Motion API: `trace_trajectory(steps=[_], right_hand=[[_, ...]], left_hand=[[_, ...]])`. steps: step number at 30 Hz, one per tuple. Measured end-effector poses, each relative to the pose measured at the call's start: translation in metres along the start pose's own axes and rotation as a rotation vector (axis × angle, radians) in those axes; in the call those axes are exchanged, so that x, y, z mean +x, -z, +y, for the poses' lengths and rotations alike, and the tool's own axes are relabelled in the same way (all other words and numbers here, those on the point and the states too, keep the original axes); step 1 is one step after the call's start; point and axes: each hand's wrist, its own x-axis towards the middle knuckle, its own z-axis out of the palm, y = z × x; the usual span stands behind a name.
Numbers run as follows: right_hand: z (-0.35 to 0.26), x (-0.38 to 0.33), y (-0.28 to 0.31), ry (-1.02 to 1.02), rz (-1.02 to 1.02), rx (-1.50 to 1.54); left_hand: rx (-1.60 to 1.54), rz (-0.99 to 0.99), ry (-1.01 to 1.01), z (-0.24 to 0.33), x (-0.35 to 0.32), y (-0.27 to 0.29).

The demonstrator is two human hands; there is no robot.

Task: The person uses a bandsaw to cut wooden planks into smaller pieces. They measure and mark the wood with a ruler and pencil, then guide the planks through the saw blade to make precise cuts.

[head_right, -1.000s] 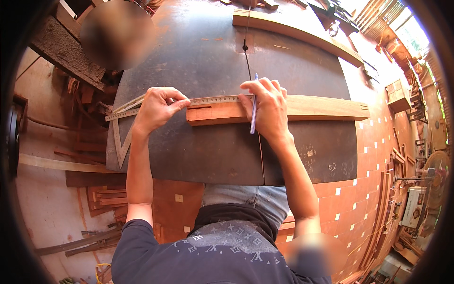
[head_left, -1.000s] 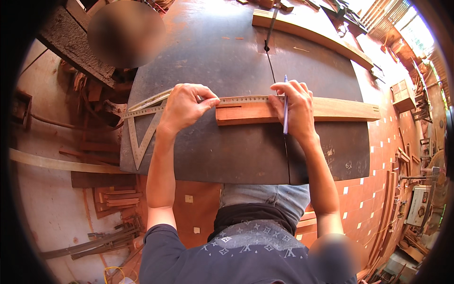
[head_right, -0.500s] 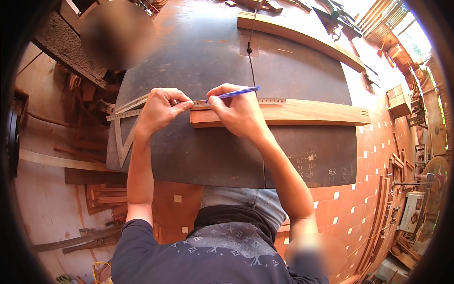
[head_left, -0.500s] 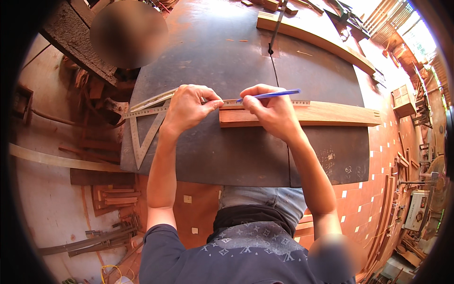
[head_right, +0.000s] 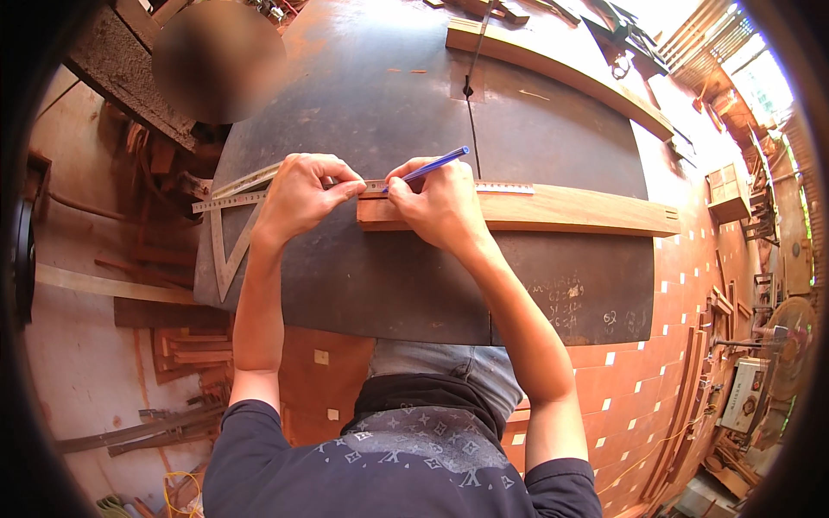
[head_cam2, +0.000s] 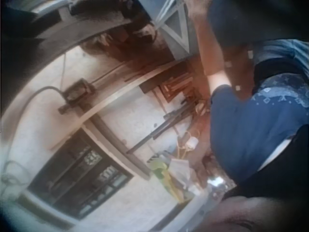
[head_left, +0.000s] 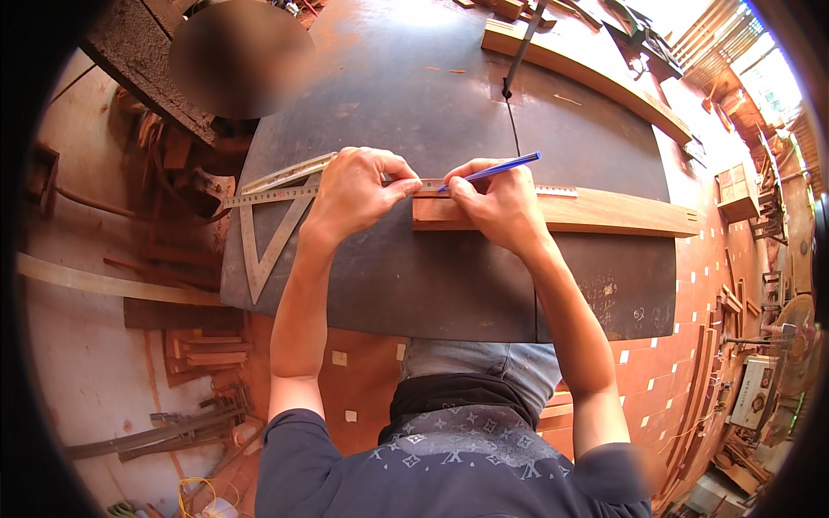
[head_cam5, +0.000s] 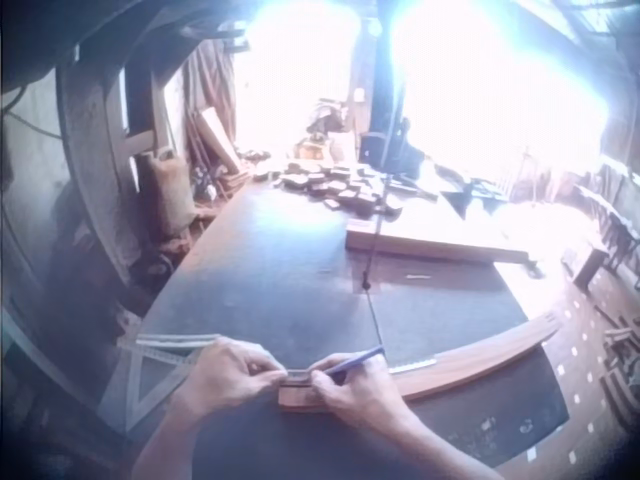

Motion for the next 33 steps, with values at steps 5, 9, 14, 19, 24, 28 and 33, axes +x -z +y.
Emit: trace_trajectory(steps=[5,9,14,19,24,28,33], right_hand=[[0.003,0.001,0.0,-0.028,-0.018,0.058],[0.007,0.001,-0.001,-0.025,-0.026,0.076],[0.006,0.002,-0.001,-0.029,-0.043,0.069],[0.007,0.0,-0.002,-0.004,-0.04,0.056],[0.007,0.0,-0.001,0.012,-0.018,0.047],[0.003,0.0,0.004,-0.039,-0.052,0.093],[0.011,-0.041,0.036,0.114,0.08,0.452]], left_hand=[[0.011,0.004,-0.006,0.001,0.0,0.0],[-0.004,0.002,0.003,-0.001,-0.001,0.0],[0.001,0.007,-0.01,-0.002,-0.001,-0.001],[-0.006,0.001,0.022,0.001,-0.002,0.0],[0.005,-0.007,0.028,0.003,-0.001,0.0],[-0.02,-0.01,0.038,0.0,0.0,-0.001],[-0.011,0.057,0.124,0.006,-0.008,0.019]])
